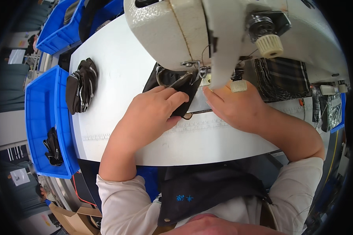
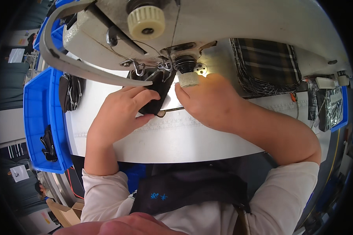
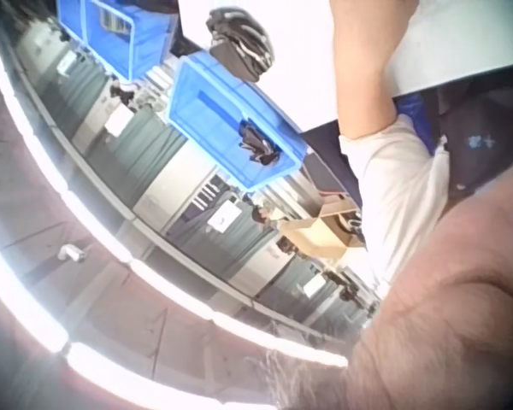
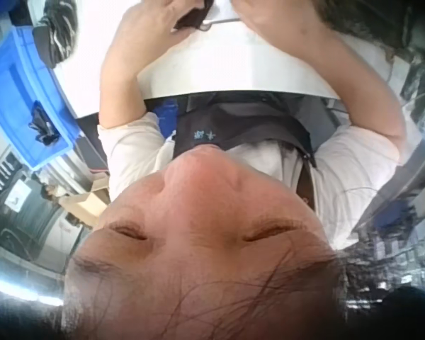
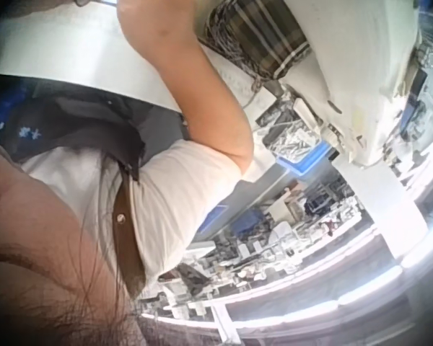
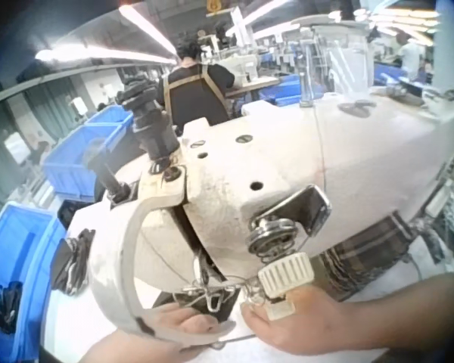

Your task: The person sews a zipper onto a small fabric pouch using an industrial sewing machine. They align the zipper tape with the pouch edge, guide the fabric under the presser foot, and stitch along the seam. The person repeats this process for multiple pouches, handling them one at a time.

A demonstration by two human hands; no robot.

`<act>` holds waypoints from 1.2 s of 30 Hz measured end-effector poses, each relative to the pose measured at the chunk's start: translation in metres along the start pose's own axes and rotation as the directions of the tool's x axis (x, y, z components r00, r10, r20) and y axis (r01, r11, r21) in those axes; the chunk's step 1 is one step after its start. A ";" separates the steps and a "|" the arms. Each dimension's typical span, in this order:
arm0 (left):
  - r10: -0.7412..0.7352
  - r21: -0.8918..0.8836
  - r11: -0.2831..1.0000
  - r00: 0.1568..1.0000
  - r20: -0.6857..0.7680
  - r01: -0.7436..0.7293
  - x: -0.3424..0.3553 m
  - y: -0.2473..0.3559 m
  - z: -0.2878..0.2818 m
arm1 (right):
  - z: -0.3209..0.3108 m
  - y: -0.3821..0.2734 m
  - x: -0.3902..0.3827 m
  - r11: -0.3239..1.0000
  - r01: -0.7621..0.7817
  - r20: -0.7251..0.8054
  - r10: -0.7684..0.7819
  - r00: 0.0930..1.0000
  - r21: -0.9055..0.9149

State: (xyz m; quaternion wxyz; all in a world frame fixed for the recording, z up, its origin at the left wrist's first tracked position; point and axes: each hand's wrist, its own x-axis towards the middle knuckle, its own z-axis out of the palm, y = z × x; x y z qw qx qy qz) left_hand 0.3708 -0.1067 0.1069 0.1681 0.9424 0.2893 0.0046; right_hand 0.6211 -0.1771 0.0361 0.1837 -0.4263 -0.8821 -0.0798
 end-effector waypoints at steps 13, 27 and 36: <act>0.182 -0.241 0.940 0.953 -0.241 -0.240 0.018 0.004 0.019 | 0.006 -0.009 0.001 0.975 0.205 -0.114 -0.214 0.970 -0.082; 0.150 0.228 0.971 0.923 -0.355 -0.070 0.029 0.015 0.042 | 0.009 -0.019 -0.003 0.971 0.199 -0.093 -0.212 0.973 -0.135; 0.118 0.215 0.976 0.929 -0.350 -0.043 0.029 0.012 0.044 | 0.000 -0.019 -0.001 0.969 0.202 -0.072 -0.214 0.974 -0.143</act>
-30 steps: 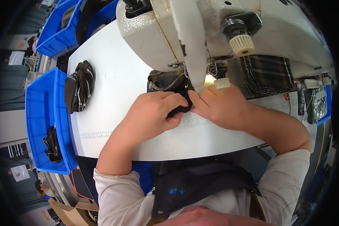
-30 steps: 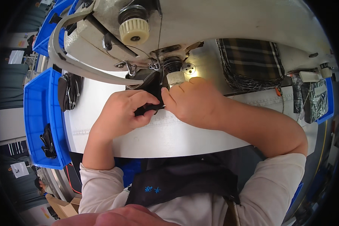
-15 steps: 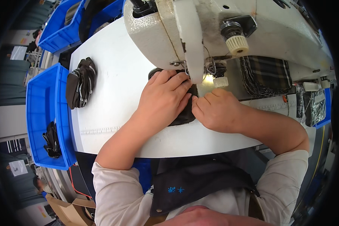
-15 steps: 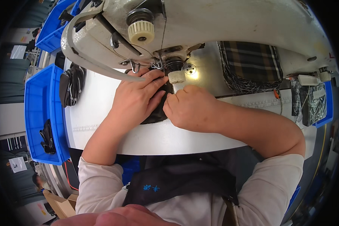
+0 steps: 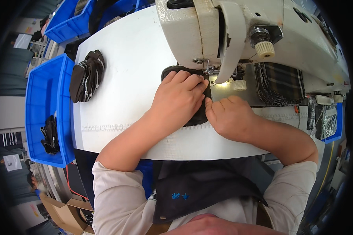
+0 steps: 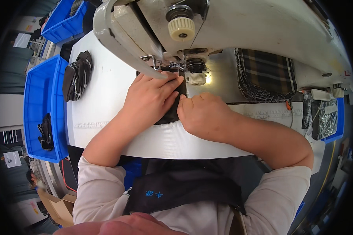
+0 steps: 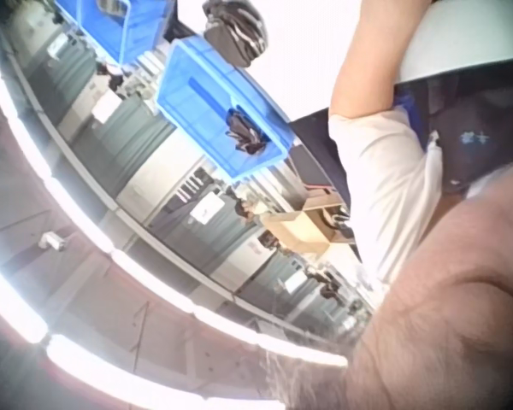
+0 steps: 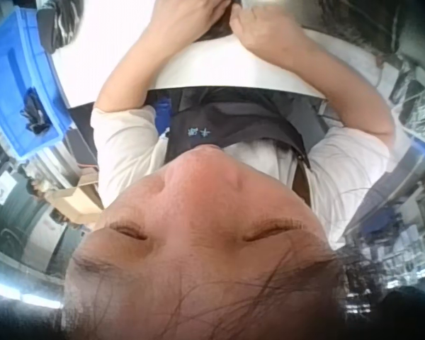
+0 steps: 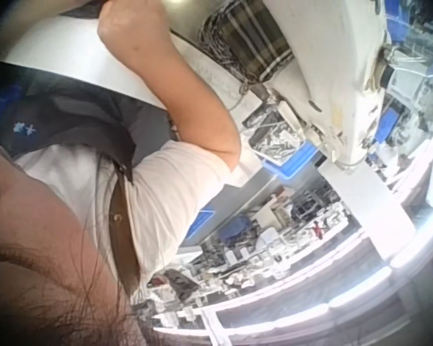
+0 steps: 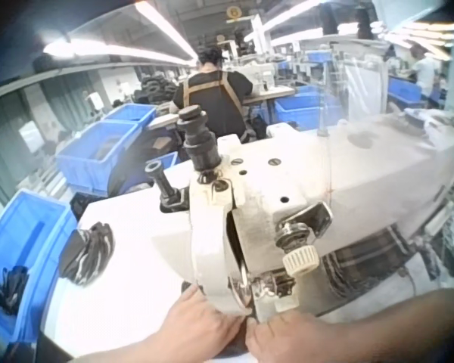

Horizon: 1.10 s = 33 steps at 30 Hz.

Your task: The person sews a zipper onto a small fabric pouch using an industrial sewing machine. They align the zipper tape with the pouch edge, guide the fabric under the presser foot, and stitch along the seam. The person repeats this process for multiple pouches, handling them one at a time.

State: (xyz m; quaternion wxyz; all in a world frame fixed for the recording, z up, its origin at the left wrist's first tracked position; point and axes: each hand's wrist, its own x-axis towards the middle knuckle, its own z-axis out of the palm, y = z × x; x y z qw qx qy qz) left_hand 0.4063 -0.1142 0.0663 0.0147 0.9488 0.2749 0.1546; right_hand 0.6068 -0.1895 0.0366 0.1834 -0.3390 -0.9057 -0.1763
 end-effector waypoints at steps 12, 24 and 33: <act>0.045 -0.052 0.997 0.993 -0.111 -0.051 0.001 -0.005 -0.003 | 0.000 0.004 0.001 1.000 0.003 -0.019 -0.003 1.000 0.003; 0.039 -0.044 0.998 0.995 -0.089 -0.043 -0.005 0.007 -0.002 | -0.007 -0.004 0.001 0.998 -0.053 0.057 0.051 0.997 0.035; -0.012 -0.053 0.999 0.993 -0.120 0.006 0.000 -0.006 0.003 | 0.005 -0.002 0.003 0.997 -0.075 0.036 0.075 0.997 -0.011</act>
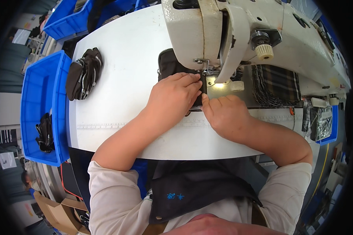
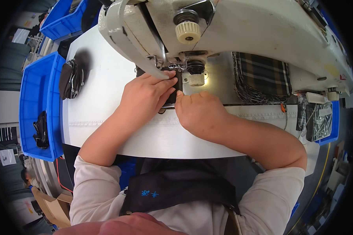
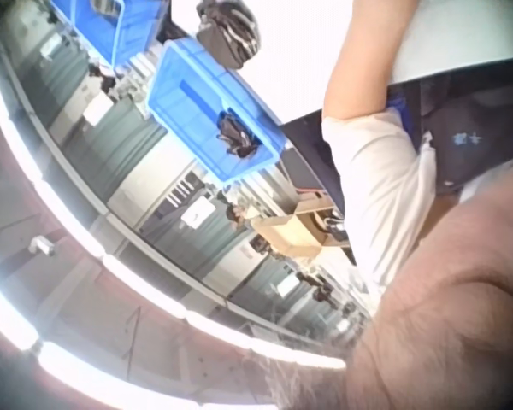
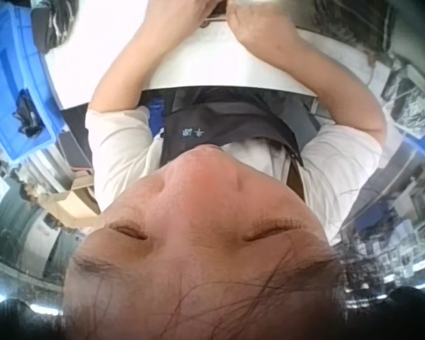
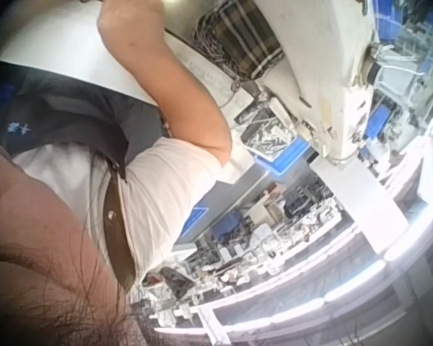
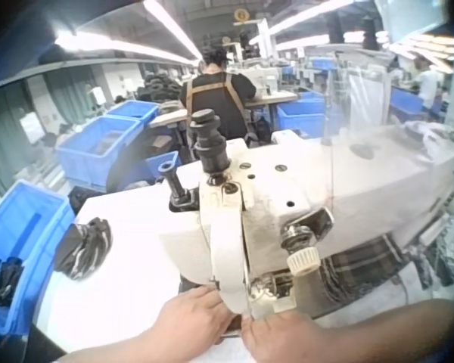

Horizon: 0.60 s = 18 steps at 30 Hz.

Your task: The person sews a zipper onto a small fabric pouch using an industrial sewing machine. They align the zipper tape with the pouch edge, guide the fabric under the presser foot, and stitch along the seam. The person repeats this process for multiple pouches, handling them one at a time.

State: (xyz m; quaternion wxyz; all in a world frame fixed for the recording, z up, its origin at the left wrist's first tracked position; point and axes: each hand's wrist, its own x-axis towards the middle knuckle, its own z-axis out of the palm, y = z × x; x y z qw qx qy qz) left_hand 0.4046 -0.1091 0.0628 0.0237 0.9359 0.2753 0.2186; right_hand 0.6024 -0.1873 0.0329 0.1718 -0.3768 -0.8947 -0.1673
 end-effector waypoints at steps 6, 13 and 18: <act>-0.047 -0.053 0.998 0.997 -0.061 0.044 0.000 -0.009 0.009 | 0.000 0.003 0.003 0.998 -0.047 0.008 0.047 0.999 0.048; -0.114 -0.104 0.989 0.992 -0.058 0.107 0.004 -0.012 0.010 | 0.000 0.006 0.004 0.997 -0.067 0.029 0.066 0.997 0.045; -0.181 -0.204 0.967 0.976 -0.120 0.154 0.002 -0.021 0.020 | 0.005 0.005 0.004 0.994 -0.102 0.030 0.101 0.994 0.033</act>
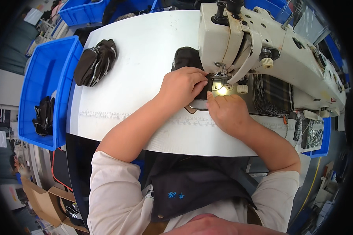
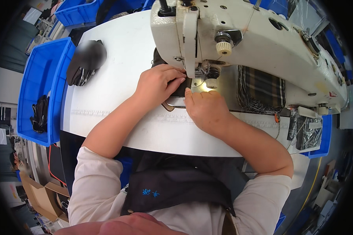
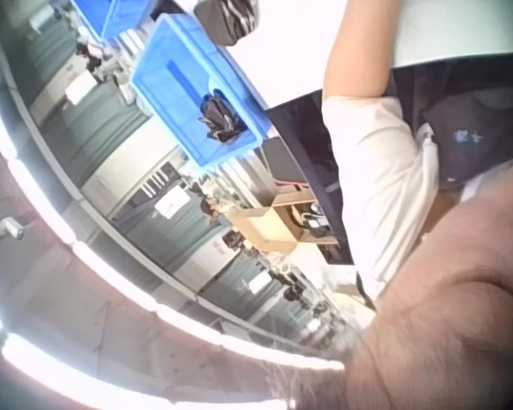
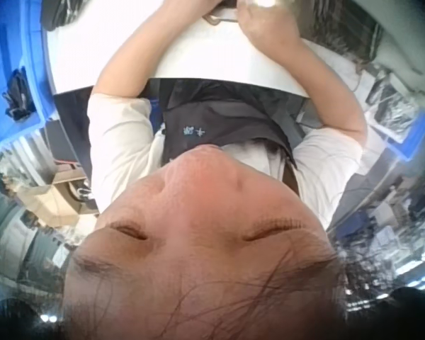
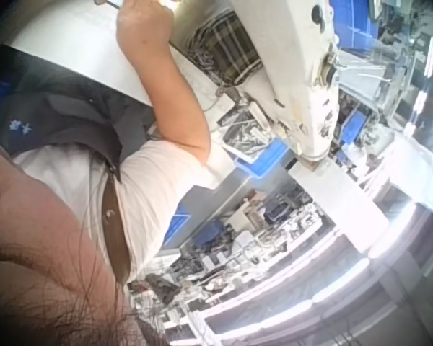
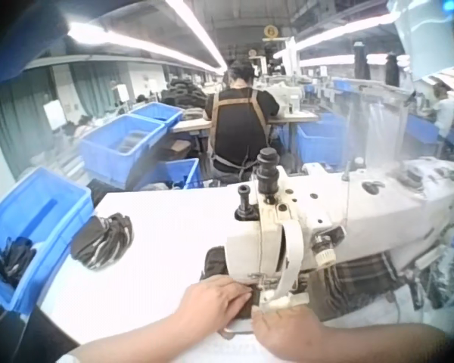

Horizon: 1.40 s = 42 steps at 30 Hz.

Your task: The person sews a zipper onto a small fabric pouch using an industrial sewing machine. They align the zipper tape with the pouch edge, guide the fabric under the presser foot, and stitch along the seam. The person repeats this process for multiple pouches, handling them one at a time.

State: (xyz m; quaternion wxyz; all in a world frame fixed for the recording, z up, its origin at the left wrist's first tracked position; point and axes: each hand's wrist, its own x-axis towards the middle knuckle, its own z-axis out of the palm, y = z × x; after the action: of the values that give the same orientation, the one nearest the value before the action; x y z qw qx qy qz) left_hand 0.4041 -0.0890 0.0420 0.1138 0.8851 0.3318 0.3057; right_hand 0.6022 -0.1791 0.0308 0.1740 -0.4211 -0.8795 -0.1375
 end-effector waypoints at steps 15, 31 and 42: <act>-0.472 0.127 0.866 0.875 -0.105 0.483 -0.005 -0.043 -0.017 | 0.009 -0.002 0.002 1.000 0.008 -0.072 -0.008 0.997 -0.001; -0.862 -0.859 0.507 0.021 -0.507 0.067 -0.155 -0.155 -0.279 | 0.009 0.003 -0.002 0.999 -0.006 -0.072 0.009 0.997 0.053; -0.907 -0.694 0.334 0.018 -0.420 0.637 -0.159 -0.234 -0.185 | 0.006 0.000 -0.002 1.000 -0.021 0.012 0.021 1.000 -0.009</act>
State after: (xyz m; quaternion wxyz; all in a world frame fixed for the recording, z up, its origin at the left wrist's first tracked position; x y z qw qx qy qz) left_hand 0.0744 -0.0178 0.0189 0.2465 0.2830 0.7226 0.5805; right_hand 0.6025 -0.1780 0.0249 0.1681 -0.4319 -0.8754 -0.1371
